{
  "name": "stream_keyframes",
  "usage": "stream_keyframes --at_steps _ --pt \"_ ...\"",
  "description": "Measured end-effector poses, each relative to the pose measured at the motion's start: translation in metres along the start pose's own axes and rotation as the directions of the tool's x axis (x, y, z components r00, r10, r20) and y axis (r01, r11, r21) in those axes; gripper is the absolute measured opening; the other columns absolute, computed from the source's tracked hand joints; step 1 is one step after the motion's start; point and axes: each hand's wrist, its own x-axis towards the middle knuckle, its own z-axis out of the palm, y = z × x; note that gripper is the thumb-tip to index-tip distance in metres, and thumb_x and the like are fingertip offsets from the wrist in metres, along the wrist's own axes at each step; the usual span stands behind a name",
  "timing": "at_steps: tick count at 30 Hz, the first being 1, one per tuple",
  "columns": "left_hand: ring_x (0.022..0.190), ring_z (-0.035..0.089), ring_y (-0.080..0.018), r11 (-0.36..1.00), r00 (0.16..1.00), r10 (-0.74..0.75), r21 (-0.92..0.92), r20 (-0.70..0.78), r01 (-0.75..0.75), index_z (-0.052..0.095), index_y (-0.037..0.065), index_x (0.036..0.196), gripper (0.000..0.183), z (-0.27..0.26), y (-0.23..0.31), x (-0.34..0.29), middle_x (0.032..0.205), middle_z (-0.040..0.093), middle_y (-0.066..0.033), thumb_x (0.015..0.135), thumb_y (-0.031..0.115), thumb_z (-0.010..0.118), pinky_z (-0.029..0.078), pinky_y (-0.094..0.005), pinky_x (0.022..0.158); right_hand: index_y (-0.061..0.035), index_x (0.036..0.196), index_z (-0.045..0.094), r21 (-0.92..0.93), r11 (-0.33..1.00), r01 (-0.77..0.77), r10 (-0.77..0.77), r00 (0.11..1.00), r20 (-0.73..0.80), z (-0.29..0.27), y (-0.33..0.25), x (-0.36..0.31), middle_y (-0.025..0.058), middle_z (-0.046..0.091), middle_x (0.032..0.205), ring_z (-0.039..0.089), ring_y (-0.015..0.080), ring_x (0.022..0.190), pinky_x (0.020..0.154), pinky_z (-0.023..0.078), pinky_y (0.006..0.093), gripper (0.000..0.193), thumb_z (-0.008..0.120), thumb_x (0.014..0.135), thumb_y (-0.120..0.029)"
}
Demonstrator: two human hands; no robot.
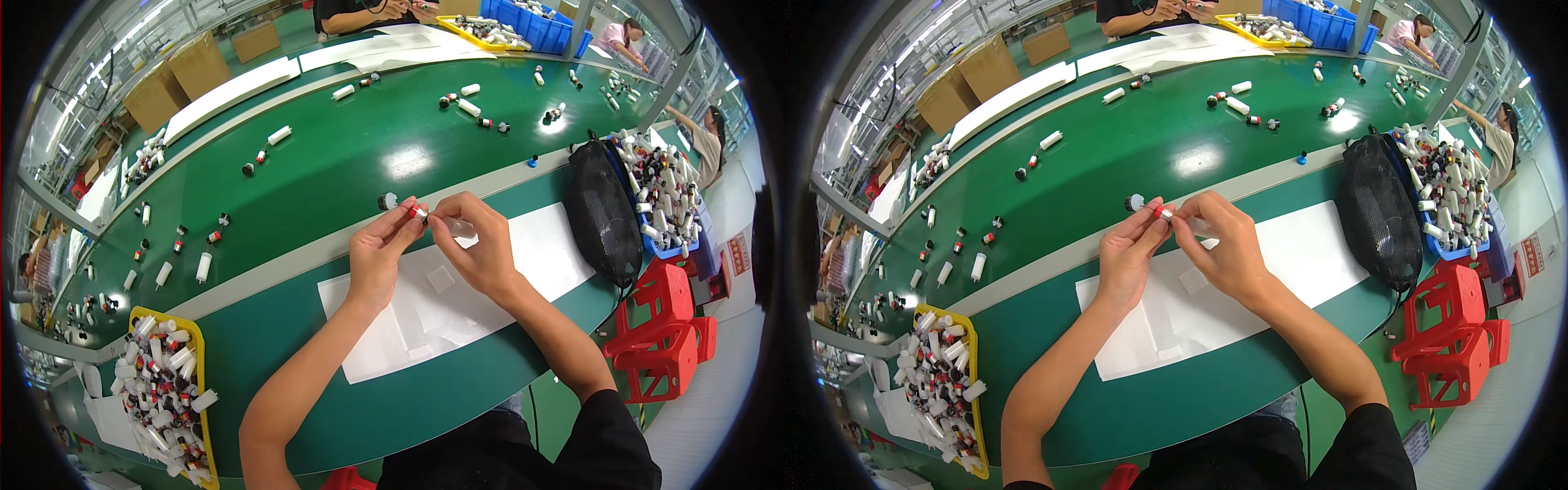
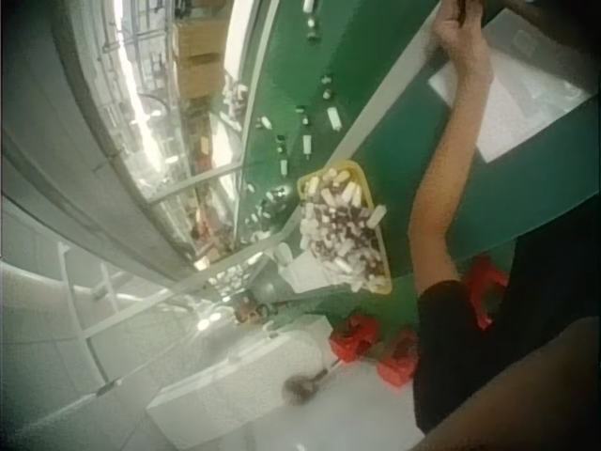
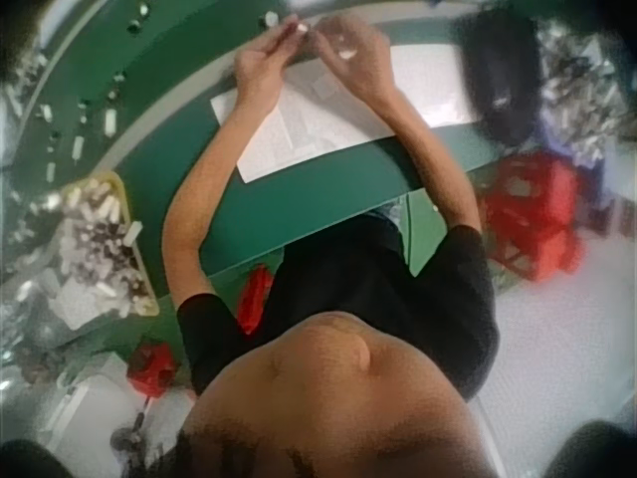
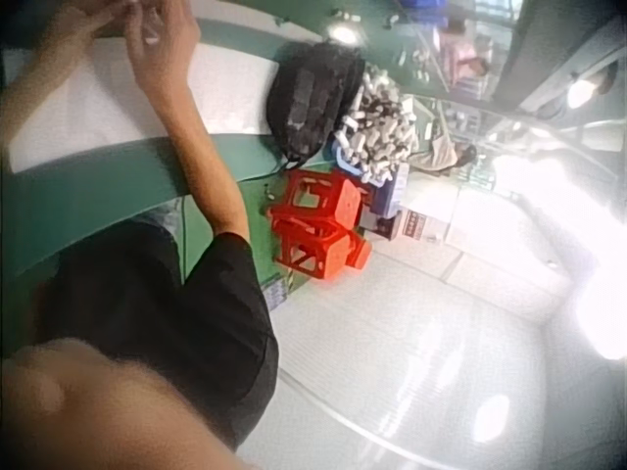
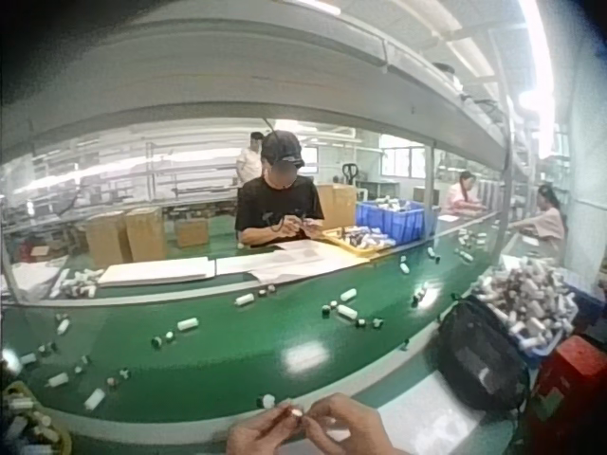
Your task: The person assembles small cylindrical electronic components by hand on an assembly line workbench, fitting internal components into plastic cylinders and then capping them with metal caps.
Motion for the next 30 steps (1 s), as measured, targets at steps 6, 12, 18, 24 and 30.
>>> stream_keyframes --at_steps 6,12,18,24,30 --pt "0.103 0.068 -0.0159 0.998 0.999 0.036 0.046 -0.037 -0.035 0.065 -0.007 0.123 0.033 0.005 0.007 0.001 0.112 0.072 -0.0129 0.094 0.007 0.071 0.056 -0.0308 0.094 -0.0003 0.091 0.064 -0.048 0.998 0.039 -0.036 0.998 0.053 0.003 0.006 -0.002 0.0094 0.067 0.09 0.067 0.0226 0.079 0.069 0.055 0.0321 0.013 0.073 0.084 0.005" --pt "0.097 0.07 -0.0187 0.996 0.998 0.016 0.083 -0.066 -0.011 0.068 -0.005 0.117 0.024 0.004 0.007 -0.001 0.11 0.072 -0.0136 0.097 0.008 0.066 0.057 -0.0337 0.093 -0.0014 0.089 0.064 -0.034 0.999 0.011 -0.009 0.999 0.051 0.001 0.008 -0.003 0.0087 0.067 0.089 0.067 0.0266 0.079 0.07 0.053 0.0349 0.014 0.075 0.082 0.002" --pt "0.093 0.071 -0.0178 0.984 0.998 0.033 0.174 -0.049 -0.024 0.071 -0.007 0.111 0.021 0.007 -0.004 0.001 0.106 0.073 -0.014 0.097 0.008 0.067 0.06 -0.0327 0.088 -0.0035 0.091 0.066 -0.236 0.972 -0.003 0.033 0.992 0.124 -0.018 0.01 0.002 0.0081 0.068 0.092 0.065 0.0278 0.088 0.085 0.048 0.0389 0.012 0.076 0.084 -0.007" --pt "0.089 0.071 -0.0153 0.931 0.994 0.086 0.362 -0.071 -0.054 0.072 -0.008 0.11 0.021 0.0 -0.004 0.0 0.102 0.074 -0.0156 0.095 0.006 0.07 0.061 -0.0274 0.084 -0.005 0.103 0.069 -0.405 0.913 0.035 0.109 0.938 0.328 -0.039 -0.014 -0.029 0.0086 0.067 0.1 0.064 0.0279 0.094 0.081 0.052 0.0405 0.022 0.075 0.085 -0.013" --pt "0.09 0.07 -0.0148 0.94 0.996 0.079 0.335 -0.048 -0.058 0.072 -0.008 0.11 0.021 0.006 -0.005 0.001 0.103 0.074 -0.0157 0.095 0.006 0.07 0.06 -0.0264 0.084 -0.0005 0.101 0.066 -0.446 0.888 0.111 0.086 0.913 0.398 -0.023 -0.008 -0.062 0.0116 0.065 0.104 0.066 0.0295 0.094 0.078 0.056 0.0404 0.021 0.073 0.086 -0.013"
